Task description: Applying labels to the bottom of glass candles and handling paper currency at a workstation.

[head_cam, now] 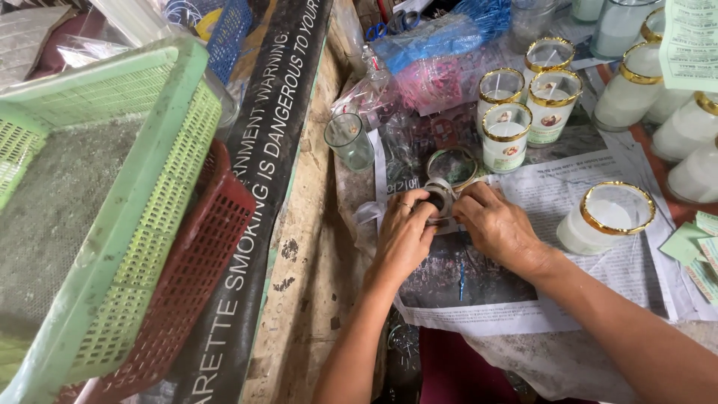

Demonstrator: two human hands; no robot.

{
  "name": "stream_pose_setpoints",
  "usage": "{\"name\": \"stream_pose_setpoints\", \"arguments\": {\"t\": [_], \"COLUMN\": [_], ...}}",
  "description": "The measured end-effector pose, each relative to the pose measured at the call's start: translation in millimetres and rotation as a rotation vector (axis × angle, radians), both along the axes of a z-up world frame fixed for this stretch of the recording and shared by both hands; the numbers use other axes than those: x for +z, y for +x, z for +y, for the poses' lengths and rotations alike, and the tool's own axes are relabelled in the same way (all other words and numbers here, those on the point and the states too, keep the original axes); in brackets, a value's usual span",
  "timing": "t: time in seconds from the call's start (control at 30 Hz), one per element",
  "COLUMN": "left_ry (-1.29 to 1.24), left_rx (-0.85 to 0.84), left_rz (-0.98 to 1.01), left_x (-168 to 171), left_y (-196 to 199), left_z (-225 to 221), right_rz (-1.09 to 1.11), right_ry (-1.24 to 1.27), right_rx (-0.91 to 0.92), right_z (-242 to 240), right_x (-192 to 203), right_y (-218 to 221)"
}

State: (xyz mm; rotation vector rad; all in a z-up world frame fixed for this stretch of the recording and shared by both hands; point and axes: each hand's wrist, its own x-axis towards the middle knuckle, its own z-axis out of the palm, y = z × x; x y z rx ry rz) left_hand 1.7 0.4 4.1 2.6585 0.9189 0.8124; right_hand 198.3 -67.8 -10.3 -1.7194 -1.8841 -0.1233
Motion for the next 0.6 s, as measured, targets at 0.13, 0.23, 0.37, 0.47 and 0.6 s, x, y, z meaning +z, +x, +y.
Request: {"name": "stream_pose_setpoints", "arguments": {"t": [0.13, 0.23, 0.37, 0.47, 0.6], "left_ry": [0.008, -0.005, -0.03, 0.162, 0.289], "left_rx": [-0.008, -0.014, -0.017, 0.109, 0.273], "left_rz": [-0.004, -0.013, -0.086, -0.247, -0.304], "left_x": [-2, -4, -8, -12, -17], "left_y": [4, 1, -1, 0, 3], "left_z": [-1, 1, -3, -14, -40], "right_rz": [0.037, -0.002, 0.059, 0.165, 0.267], "right_ry": [-0.01, 0.013, 0.006, -0.015, 0.007], "right_rx": [0.038, 0.062, 0.085, 0.096, 0.177], "right_z": [-3, -5, -1, 2, 3], "right_x": [6, 15, 7, 7, 11], "right_y": [-2, -6, -9, -10, -11]}}
